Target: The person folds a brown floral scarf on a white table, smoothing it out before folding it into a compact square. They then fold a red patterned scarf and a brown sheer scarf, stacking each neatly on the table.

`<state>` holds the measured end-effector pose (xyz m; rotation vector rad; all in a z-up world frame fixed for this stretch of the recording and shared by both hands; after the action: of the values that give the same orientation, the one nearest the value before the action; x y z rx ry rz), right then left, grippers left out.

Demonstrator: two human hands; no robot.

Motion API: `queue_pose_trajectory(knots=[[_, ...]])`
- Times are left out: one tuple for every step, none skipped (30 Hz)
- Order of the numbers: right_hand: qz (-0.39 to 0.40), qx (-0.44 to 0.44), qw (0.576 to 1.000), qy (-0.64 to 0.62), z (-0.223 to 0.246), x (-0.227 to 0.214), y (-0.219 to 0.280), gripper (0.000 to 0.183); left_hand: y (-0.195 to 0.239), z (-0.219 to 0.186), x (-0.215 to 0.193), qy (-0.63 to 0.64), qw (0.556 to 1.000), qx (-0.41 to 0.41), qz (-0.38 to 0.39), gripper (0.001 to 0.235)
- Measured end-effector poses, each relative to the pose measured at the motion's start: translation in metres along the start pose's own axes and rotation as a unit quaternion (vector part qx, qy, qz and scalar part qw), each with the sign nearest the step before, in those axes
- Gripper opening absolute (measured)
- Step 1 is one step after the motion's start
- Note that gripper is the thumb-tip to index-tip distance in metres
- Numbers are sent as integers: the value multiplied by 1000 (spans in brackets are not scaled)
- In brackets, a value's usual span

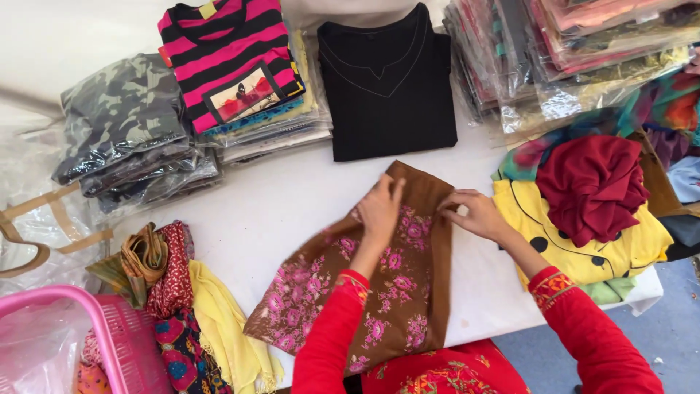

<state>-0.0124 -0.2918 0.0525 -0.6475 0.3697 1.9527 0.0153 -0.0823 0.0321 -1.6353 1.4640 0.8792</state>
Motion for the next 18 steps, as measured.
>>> queue_pose_trajectory(knots=[[4, -10, 999, -33, 12, 5, -10, 16, 11, -6, 17, 29, 998, -10, 63, 30], [6, -10, 999, -33, 16, 10, -14, 16, 20, -10, 17, 30, 997, -13, 63, 30], [16, -9, 998, -53, 20, 16, -18, 20, 29, -16, 8, 57, 998, -1, 16, 29], [26, -9, 997, -74, 25, 22, -22, 24, 37, -21, -1, 83, 996, 11, -32, 29], [28, -10, 997, -74, 31, 25, -23, 24, 43, -20, -1, 83, 996, 9, -33, 29], [8, -19, 995, -93, 38, 23, -24, 22, 48, -18, -2, 108, 993, 1, -43, 28], [-11, -28, 993, -111, 45, 21, -25, 20, 54, -16, -2, 133, 990, -7, -53, 26], [-8, -28, 993, -112, 50, 21, -26, 20, 55, -16, -7, 133, 990, -10, -54, 26], [-10, -63, 990, -125, 61, 18, -25, 22, 56, -14, -10, 159, 986, -22, -45, 27], [-14, -98, 985, -140, 71, 16, -24, 24, 58, -13, -13, 184, 982, -34, -36, 27], [-12, -98, 985, -141, 71, 14, -24, 24, 60, -11, -16, 183, 982, -36, -37, 27], [12, -69, 981, -180, 67, 16, -25, 21, 60, -13, -15, 190, 981, -23, -13, 27], [35, -40, 974, -219, 62, 19, -26, 17, 60, -15, -13, 197, 980, -11, 11, 26], [38, -41, 974, -219, 47, 22, -24, 17, 62, -16, -19, 197, 980, -13, 9, 26], [61, 18, 970, -236, 22, 31, -21, 15, 64, -25, -34, 212, 976, 43, -26, 26], [86, 76, 961, -251, -2, 41, -17, 13, 68, -35, -48, 227, 967, 98, -61, 26], [89, 75, 961, -251, 4, 34, -17, 13, 72, -37, -53, 226, 967, 96, -62, 26], [76, 47, 969, -231, 14, 24, -18, 14, 76, -41, -58, 204, 971, 99, -70, 26]])
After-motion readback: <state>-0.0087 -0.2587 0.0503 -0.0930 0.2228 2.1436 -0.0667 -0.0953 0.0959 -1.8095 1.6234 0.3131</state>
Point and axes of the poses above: each hand's wrist, its own y-axis away from the middle knuckle, its own x-axis out of the palm, z = x × y, the point moved 9 cm from there along -y, towards the middle knuckle, and after that the axes turned 8 degrees about -y, right-handed, at the moved point
